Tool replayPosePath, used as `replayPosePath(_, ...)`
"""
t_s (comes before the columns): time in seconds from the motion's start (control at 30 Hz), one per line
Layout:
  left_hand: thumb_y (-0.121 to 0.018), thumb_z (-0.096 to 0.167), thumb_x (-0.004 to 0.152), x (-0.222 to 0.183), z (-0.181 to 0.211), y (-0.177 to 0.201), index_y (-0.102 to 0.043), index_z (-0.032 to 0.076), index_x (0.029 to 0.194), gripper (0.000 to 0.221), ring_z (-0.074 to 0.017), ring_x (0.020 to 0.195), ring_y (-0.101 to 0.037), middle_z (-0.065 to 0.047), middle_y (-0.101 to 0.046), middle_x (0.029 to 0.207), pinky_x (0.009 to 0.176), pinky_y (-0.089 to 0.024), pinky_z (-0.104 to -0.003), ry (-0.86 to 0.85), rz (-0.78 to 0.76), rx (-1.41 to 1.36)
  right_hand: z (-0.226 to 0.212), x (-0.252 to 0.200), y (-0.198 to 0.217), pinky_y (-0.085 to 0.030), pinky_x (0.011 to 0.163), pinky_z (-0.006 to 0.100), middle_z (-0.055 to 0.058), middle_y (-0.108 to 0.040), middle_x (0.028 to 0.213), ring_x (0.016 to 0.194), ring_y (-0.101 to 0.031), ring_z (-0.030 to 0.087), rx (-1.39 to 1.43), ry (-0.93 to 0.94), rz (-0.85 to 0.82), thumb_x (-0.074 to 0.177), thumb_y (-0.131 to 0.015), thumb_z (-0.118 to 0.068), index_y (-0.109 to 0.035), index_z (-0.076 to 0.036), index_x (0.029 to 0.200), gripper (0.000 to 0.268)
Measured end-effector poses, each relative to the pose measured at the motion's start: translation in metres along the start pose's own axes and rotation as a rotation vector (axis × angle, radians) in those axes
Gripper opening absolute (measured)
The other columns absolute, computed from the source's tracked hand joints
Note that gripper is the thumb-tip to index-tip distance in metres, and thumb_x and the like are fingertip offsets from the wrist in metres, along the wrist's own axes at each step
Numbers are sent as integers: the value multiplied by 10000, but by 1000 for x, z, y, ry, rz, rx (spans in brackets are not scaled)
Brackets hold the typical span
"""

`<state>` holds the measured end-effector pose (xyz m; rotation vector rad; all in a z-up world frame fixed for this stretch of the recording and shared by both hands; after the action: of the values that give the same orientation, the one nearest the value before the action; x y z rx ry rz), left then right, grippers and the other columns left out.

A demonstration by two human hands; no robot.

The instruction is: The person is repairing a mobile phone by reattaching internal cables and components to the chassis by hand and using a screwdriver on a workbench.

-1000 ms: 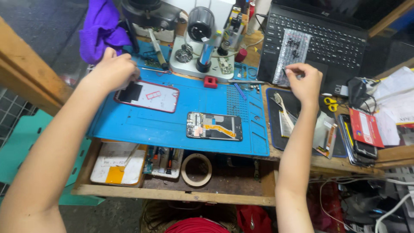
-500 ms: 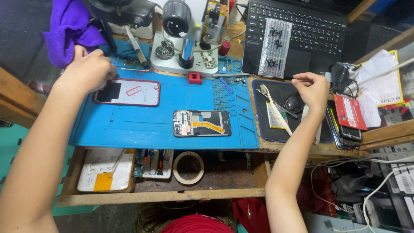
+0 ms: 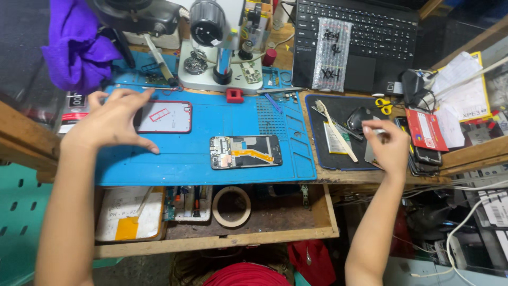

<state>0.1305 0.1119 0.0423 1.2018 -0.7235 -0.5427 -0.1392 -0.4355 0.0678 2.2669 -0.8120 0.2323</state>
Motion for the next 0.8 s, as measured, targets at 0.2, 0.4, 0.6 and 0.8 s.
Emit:
replayPosePath(0.2, -883, 646, 453, 0, -5, 4, -494, 117, 1534, 1265, -289, 1257, -551, -160, -656, 1286, 1099, -231, -529, 71, 8, 2, 43, -26, 6, -504, 829, 205, 58, -711, 1101, 948, -645, 86, 266, 82, 166, 1025, -732, -21, -717, 36, 1156, 143)
replayPosePath(0.4, -891, 640, 456, 4, 6, 20, -522, 44, 1488, 1248, -299, 1126, -613, -167, -695, 1133, 1083, -246, -512, 33, 115, 41, 83, -49, 3, -565, 966, 260, 106, -734, 1112, 1023, -712, 144, 415, 25, 356, 1040, -713, 5, -689, 64, 1134, 114)
replayPosePath(0.6, -871, 643, 488, 17, 6, 47, -513, 15, 1467, 1217, -297, 1051, -627, -133, -714, 1025, 1037, -244, -527, -2, 160, 37, 68, -54, -1, -469, 773, 201, 66, -679, 1140, 935, -633, 81, 218, 75, 312, 1054, -723, 1, -733, 49, 1156, 113)
replayPosePath(0.8, -865, 676, 535, 26, 0, 84, -513, 8, 1501, 1226, -313, 1048, -617, -139, -695, 998, 1053, -252, -506, -75, 244, 115, 60, -53, -4, -470, 769, 175, 42, -704, 1107, 911, -636, 45, 196, 82, 277, 1052, -734, -39, -745, 10, 1150, 110)
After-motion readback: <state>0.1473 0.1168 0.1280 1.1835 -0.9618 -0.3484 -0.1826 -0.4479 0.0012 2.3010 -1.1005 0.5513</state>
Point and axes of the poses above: each hand's wrist, its own x-axis towards the middle knuckle, its own y-axis out of the back of the hand, z = x × y, the point moved 10 cm from there along x, towards the middle knuckle
